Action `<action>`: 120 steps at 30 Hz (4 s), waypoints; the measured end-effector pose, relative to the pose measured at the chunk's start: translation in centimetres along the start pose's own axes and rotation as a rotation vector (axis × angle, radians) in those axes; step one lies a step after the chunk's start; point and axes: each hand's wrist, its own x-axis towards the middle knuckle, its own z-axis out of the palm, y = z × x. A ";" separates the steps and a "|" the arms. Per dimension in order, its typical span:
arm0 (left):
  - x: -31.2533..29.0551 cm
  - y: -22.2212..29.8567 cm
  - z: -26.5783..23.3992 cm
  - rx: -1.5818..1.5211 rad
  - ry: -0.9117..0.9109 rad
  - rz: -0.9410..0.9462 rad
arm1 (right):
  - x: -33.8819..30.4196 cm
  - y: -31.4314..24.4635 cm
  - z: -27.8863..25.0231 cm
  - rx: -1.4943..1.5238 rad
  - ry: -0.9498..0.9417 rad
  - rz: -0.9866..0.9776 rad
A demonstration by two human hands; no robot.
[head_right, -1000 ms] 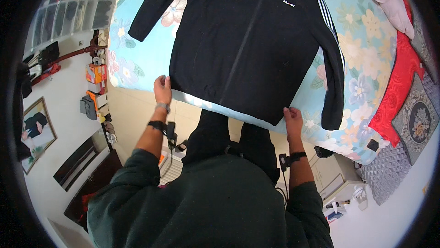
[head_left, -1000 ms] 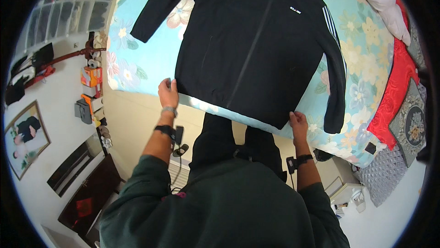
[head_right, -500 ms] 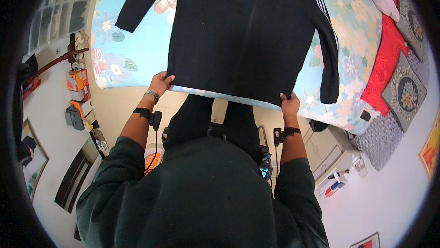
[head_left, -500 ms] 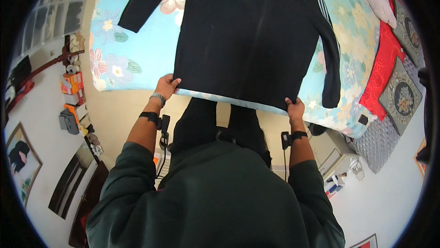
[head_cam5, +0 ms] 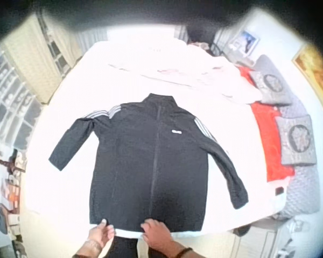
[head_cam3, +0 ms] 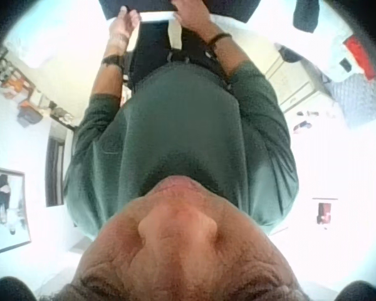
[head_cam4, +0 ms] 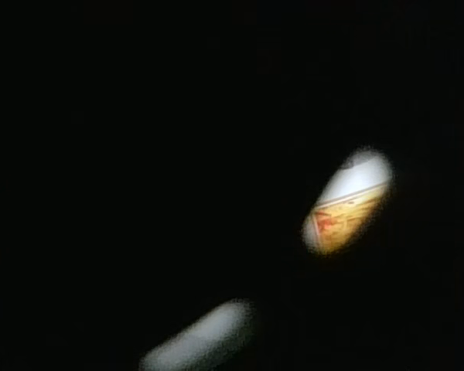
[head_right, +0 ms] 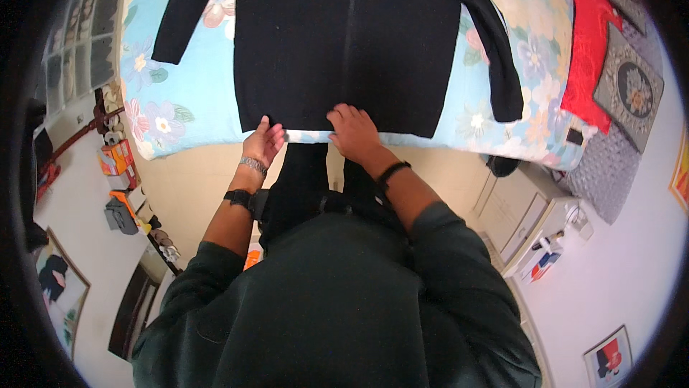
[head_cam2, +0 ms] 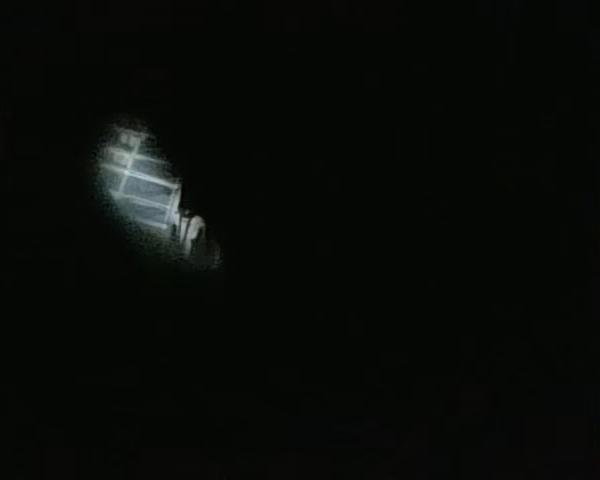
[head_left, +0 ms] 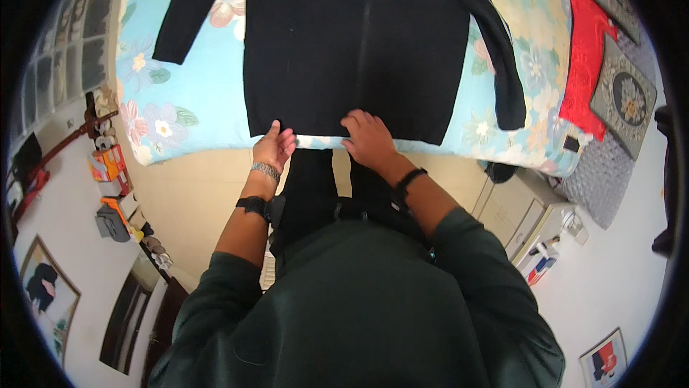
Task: The person folds a black jacket on a bed. They first turn the jacket inside out, then lay it flat, smooth the fabric, fold the sleeves inward, and fold the body in half.
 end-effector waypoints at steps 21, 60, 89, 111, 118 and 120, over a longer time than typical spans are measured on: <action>1.2 -2.8 3.3 -0.227 0.016 -0.123 | 2.9 0.8 0.8 -0.013 -0.064 0.157; -0.9 4.4 1.5 -0.181 -0.134 0.205 | 7.4 4.2 -0.4 0.225 -0.265 0.368; -0.1 1.0 -0.4 -0.282 0.113 0.282 | 2.2 3.3 0.3 -0.331 0.079 -0.245; 2.3 2.4 -3.0 0.033 0.119 0.132 | -0.4 3.7 1.3 -0.573 -0.117 -0.252; 1.7 1.8 -4.6 -0.010 0.177 0.175 | -5.1 3.2 -0.4 -0.429 0.075 -0.358; 1.9 1.8 -5.0 0.060 0.413 0.318 | -6.8 3.8 -1.4 -0.249 0.053 -0.364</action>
